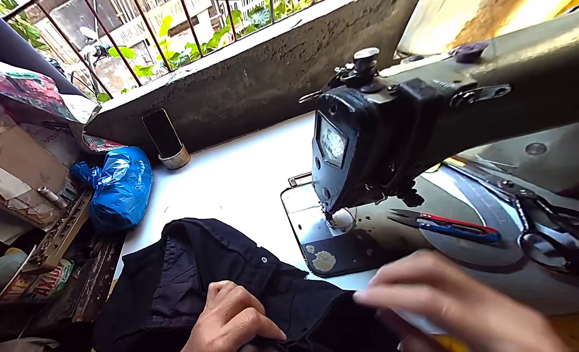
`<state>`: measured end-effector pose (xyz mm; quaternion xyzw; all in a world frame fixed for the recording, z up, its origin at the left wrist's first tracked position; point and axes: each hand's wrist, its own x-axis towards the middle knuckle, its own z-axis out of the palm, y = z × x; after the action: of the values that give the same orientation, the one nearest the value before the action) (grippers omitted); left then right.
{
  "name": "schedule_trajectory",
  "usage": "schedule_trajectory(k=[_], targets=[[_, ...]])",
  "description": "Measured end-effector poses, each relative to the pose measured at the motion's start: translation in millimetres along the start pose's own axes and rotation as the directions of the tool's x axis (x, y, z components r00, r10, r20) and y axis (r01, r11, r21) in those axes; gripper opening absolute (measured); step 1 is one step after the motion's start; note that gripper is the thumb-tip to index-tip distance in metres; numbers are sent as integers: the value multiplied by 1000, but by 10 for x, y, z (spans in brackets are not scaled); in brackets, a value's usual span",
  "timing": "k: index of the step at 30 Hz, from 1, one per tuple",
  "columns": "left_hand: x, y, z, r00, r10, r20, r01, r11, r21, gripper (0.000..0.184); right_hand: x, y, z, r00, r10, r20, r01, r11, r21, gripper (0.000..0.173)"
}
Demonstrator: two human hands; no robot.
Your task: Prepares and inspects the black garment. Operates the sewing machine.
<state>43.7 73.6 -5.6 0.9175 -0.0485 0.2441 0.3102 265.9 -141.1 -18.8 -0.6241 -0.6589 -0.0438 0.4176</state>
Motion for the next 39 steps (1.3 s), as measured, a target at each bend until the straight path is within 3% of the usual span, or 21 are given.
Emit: schedule_trajectory(k=[3,10,15,25,29,32,39], targets=[[37,7,6,1000,8,-9,-8,1000,-6,9,207,-325,229,995,-70,66,61,990,128,21],[-60,-32,-28,1000,-22,-15,20,994,-108,17,363,-325,698,975,-215,65,217,975,-38,19],[-69,-181,29,999,-6,-34,-2,977,-215,21,373,-244,771,985,-175,2,174,983,52,16],[-132,-103,-52,999,-48,6,48,956,-289,20,352,-308,930,980,-156,-122,155,988,-21,20],[-129,-105,-97,999,-29,14,31,972,-232,17,349,-279,1003,972,-172,-158,176,984,14,19],[-136,-174,-93,999,-36,0,35,971,-235,17,346,-263,1055,979,-122,-164,146,979,141,18],[-14,-62,-98,996,-91,-6,90,993,-77,28,338,-277,1017,990,-38,-139,73,964,257,19]])
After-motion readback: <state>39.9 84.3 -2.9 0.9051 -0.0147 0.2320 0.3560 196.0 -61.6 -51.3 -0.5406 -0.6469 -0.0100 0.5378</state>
